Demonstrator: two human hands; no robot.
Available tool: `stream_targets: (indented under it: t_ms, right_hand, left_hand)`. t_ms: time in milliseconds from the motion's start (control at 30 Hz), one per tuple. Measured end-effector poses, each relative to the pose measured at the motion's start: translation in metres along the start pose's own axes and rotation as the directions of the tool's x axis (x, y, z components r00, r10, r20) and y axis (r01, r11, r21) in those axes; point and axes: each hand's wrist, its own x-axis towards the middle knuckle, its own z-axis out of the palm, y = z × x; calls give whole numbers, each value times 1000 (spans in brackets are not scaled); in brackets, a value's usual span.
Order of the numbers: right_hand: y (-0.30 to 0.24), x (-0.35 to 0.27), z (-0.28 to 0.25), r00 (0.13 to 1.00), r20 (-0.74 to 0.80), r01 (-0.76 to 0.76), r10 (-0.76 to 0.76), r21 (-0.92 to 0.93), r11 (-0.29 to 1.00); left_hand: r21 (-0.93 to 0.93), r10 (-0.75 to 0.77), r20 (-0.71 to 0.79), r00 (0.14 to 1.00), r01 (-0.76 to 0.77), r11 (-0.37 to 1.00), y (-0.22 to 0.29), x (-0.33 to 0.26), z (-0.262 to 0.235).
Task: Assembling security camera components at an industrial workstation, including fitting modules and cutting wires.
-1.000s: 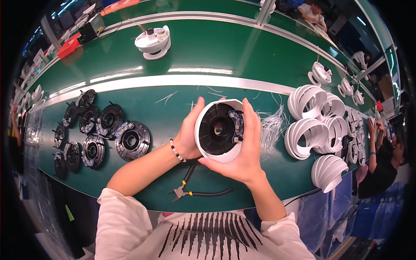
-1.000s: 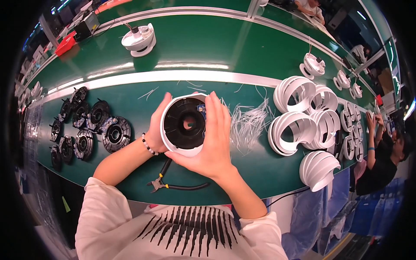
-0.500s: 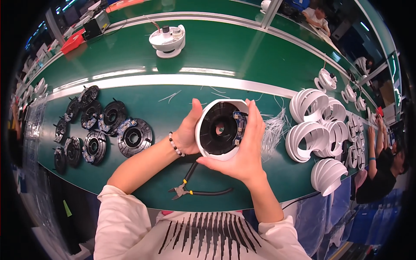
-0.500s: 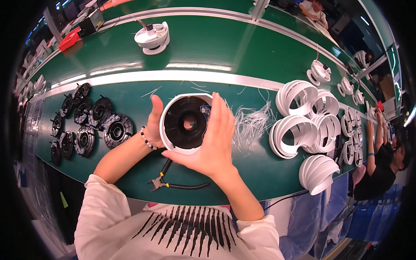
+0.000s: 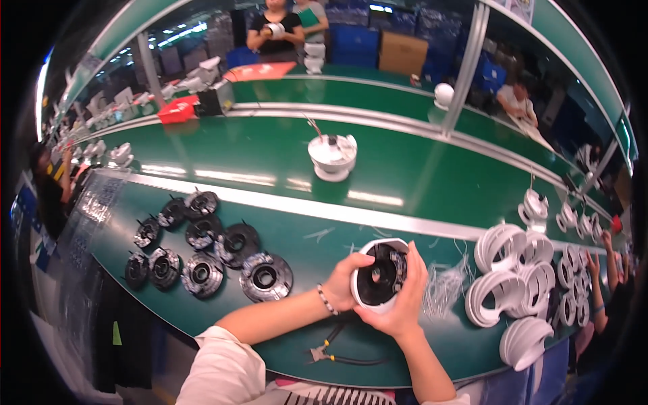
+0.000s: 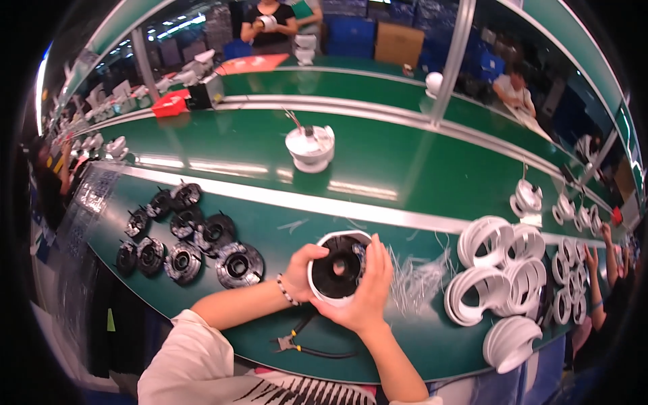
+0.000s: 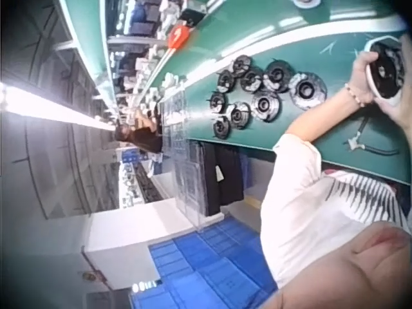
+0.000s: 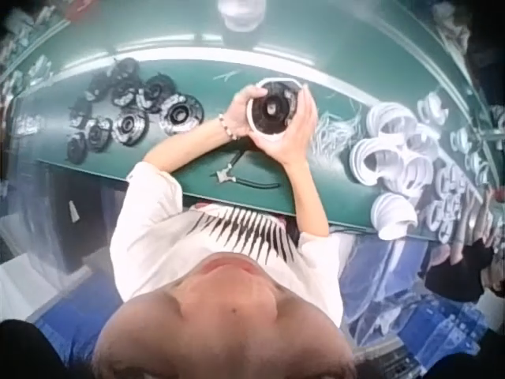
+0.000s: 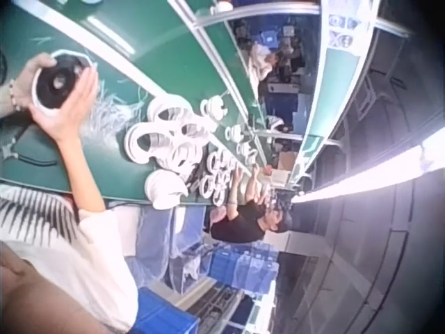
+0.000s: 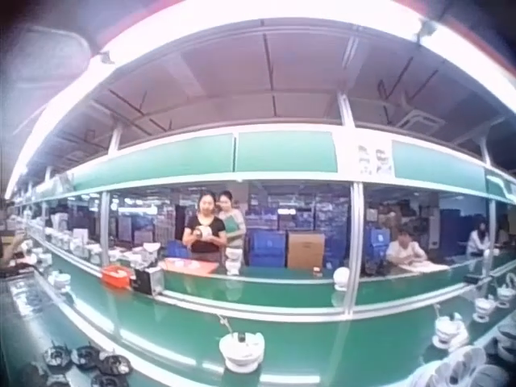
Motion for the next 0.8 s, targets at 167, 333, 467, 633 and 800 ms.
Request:
stream_targets:
  t_ms: [167, 333, 467, 633, 800]
  right_hand:
    - [9, -13, -22, 972, 7, 234, -237, 129, 964]
    - [0, -10, -32, 943, -89, 328, -321, 77, 942]
    - [4, -8, -26, 961, -108, 265, -256, 84, 961]
    - [14, 5, -31, 990, -30, -122, 139, 312, 942]
    - [23, 0, -29, 981, -29, -159, 189, 431, 888]
  left_hand:
    - [28, -172, -11, 985, 172, 985, 27, -11, 12]
    - [150, -242, -98, 965, 254, 955, 40, -19, 0]
    - [231, -275, -228, 934, 326, 917, 42, -13, -7]
    - [19, -480, -47, 876, 481, 876, 58, -6, -15]
    - [-115, -445, 12, 895, 443, 889, 46, -4, -16]
